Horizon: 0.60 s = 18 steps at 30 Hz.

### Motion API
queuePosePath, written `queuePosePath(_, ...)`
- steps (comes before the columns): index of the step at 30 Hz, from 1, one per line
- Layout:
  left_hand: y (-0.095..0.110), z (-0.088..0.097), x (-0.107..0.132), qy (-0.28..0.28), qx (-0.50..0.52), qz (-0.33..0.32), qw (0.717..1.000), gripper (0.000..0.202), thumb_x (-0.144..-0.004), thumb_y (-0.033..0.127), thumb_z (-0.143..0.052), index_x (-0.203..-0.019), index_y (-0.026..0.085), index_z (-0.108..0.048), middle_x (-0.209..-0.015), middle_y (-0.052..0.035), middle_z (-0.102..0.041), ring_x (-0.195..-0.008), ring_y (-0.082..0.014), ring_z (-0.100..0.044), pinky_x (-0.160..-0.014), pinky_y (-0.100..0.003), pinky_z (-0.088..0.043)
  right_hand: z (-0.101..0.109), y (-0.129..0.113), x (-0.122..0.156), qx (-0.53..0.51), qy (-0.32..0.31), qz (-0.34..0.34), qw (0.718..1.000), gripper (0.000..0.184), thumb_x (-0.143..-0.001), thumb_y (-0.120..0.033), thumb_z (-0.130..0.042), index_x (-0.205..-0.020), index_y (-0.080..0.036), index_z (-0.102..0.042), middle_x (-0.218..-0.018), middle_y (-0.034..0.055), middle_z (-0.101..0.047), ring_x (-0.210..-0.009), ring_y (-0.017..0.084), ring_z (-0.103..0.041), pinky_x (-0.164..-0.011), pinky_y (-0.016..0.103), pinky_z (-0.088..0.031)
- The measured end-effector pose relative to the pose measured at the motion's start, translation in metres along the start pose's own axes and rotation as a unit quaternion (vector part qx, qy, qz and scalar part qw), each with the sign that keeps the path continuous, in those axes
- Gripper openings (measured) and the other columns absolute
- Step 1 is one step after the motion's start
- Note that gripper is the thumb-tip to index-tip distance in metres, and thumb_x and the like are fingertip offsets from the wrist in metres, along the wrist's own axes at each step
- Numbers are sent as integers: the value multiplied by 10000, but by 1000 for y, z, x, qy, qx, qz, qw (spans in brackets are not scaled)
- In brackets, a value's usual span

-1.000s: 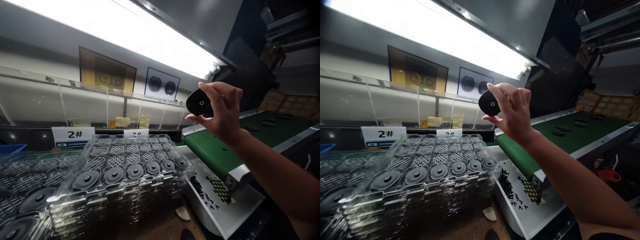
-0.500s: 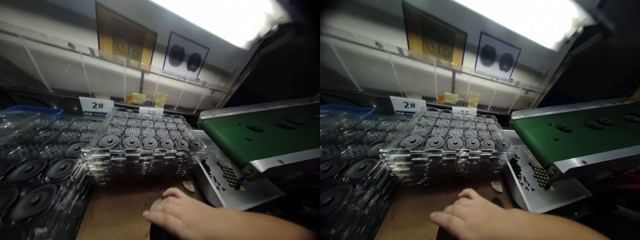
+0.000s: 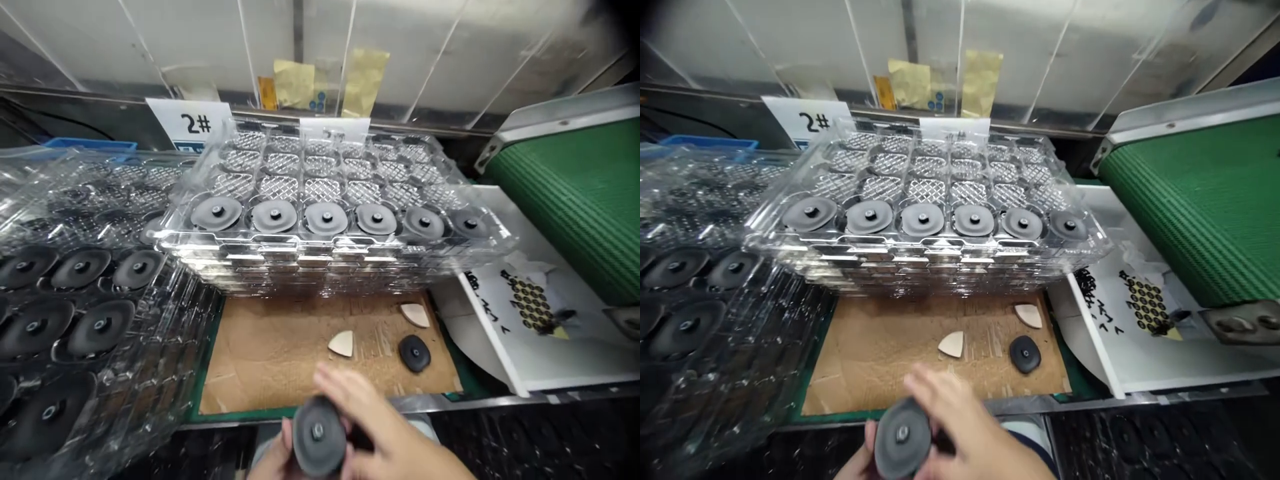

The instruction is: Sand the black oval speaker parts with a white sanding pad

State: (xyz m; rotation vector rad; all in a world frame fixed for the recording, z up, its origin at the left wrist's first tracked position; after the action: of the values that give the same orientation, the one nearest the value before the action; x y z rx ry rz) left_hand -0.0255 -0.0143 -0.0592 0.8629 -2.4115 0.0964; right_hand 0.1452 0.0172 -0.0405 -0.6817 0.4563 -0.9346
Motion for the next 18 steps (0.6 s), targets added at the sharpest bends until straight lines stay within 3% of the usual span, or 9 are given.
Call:
queuePosePath(4, 18, -5, -10, -31, 61, -98, 993, 464, -721, 521, -654, -1114, 276, -658, -1164, -60, -693, -1065, -238, -640, -907, -324, -501, -11, 52, -14, 49, 149, -173, 972, 413, -952, -365, -347, -1294, -205, -516, -1296, 168, -524, -1180, 299, -520, -918, 474, -466)
queuePosePath(7, 26, -10, -15, 8, 81, -181, 980, 415, -738, 483, -652, -1115, 308, -664, -1186, -36, -687, -1084, -229, -633, -893, -274, -513, -34, 73, -15, 41, 167, -190, 967, 345, -925, -337, -399, -1098, -151, -633, -1255, 200, -518, -1143, 331, -522, -903, 502, -452)
queuePosePath(10, 27, -18, -17, 73, 61, -216, 972, 393, -733, 423, -674, -1104, 293, -672, -1198, -43, -679, -1075, -253, -637, -859, -281, -537, -44, 74, -13, 22, 160, -172, 972, 282, -911, -308, -438, -990, -160, -664, -1006, 149, -647, -918, 276, -603, -800, 435, -483)
queuePosePath(13, 23, -29, -22, 104, 35, -215, 970, 402, -714, 398, -696, -1098, 279, -676, -1184, -49, -685, -1064, -258, -641, -855, -290, -539, -31, 68, -23, -1, 143, -150, 978, 199, -882, -284, -511, -899, -201, -690, -798, 73, -696, -737, 230, -602, -722, 383, -467)
queuePosePath(15, 19, -37, -28, 111, 15, -210, 971, 419, -708, 394, -703, -1107, 270, -669, -1199, -59, -674, -1078, -263, -631, -883, -314, -526, -9, 58, -35, -21, 146, -144, 978, 161, -869, -261, -539, -897, -210, -689, -823, 55, -713, -754, 218, -611, -722, 357, -462)
queuePosePath(18, 14, -48, -38, 108, -27, -223, 969, 485, -697, 400, -716, -1153, 252, -641, -1234, -88, -648, -1151, -270, -580, -933, -338, -494, 28, 28, -47, -51, 178, -139, 973, 230, -898, -246, -496, -1085, -211, -625, -979, 54, -699, -873, 198, -612, -747, 322, -465)
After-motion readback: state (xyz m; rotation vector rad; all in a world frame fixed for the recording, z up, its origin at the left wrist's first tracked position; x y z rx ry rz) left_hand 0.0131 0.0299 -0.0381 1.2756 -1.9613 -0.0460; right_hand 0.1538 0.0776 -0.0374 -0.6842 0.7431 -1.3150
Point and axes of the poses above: each hand's wrist, its own x-axis away from the middle knuckle, its own z-axis out of the back of the hand, y = z × x, the point moved 2 cm from there along -x, towards the middle knuckle
